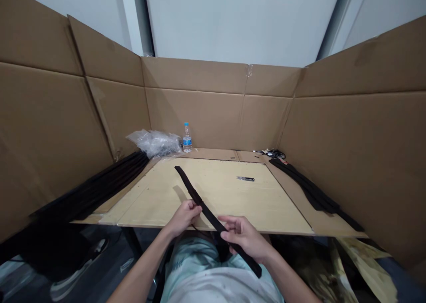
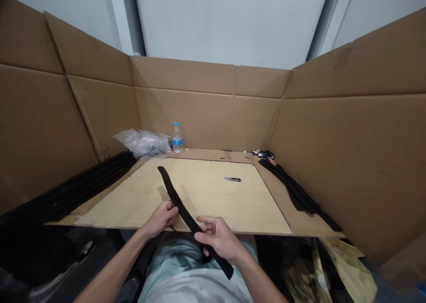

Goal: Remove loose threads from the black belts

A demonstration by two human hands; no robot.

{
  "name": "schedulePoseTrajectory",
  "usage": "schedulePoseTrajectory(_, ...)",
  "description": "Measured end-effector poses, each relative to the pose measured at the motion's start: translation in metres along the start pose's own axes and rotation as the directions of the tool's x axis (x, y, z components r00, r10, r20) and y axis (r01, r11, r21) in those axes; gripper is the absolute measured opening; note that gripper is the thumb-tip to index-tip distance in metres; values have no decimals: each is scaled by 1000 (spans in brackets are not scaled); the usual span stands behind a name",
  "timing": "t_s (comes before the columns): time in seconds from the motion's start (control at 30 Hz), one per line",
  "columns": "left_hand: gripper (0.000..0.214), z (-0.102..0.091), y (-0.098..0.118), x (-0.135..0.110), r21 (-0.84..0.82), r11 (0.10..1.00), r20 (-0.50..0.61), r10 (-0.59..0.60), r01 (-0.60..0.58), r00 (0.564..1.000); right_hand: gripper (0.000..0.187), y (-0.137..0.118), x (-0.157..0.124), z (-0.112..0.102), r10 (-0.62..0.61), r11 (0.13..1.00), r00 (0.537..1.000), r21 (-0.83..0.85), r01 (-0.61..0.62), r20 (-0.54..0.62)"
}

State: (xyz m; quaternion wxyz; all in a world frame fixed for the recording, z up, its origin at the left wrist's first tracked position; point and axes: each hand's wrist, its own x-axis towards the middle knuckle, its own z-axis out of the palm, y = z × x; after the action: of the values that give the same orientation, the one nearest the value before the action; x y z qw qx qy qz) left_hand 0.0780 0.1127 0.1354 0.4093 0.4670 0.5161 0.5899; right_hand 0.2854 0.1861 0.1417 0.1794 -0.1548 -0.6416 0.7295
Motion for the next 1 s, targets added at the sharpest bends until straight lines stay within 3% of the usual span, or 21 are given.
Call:
schedulePoseTrajectory(0.07,62,-2,-1,0,-3,1000,15,-2,2,1000,43,1,0,-1,88,996,995,-35,-86,55)
schedulePoseTrajectory(0.17,64,-4,-2,-1,-38,999,20,11,-11,1000,43,2,0,-6,207,978,964,-33,-205,164)
schedulePoseTrajectory(0.27,67,-6,-3,-1,-85,996,-3,37,-37,999,46,1,0,-13,199,980,947,-37,-196,252)
schedulePoseTrajectory(0.5,56,-3,-7,4,-135,990,-99,18,-31,995,40,-11,0,-24,61,964,992,-264,-30,109)
schedulePoseTrajectory(0.8,57,4,-2,7,-80,997,-246,2,-22,969,55,-12,4,-40,-55,932,985,-347,108,161)
schedulePoseTrajectory(1.0,55,6,1,8,-21,998,-260,46,-53,964,64,-6,6,-39,-46,941,998,-333,53,31)
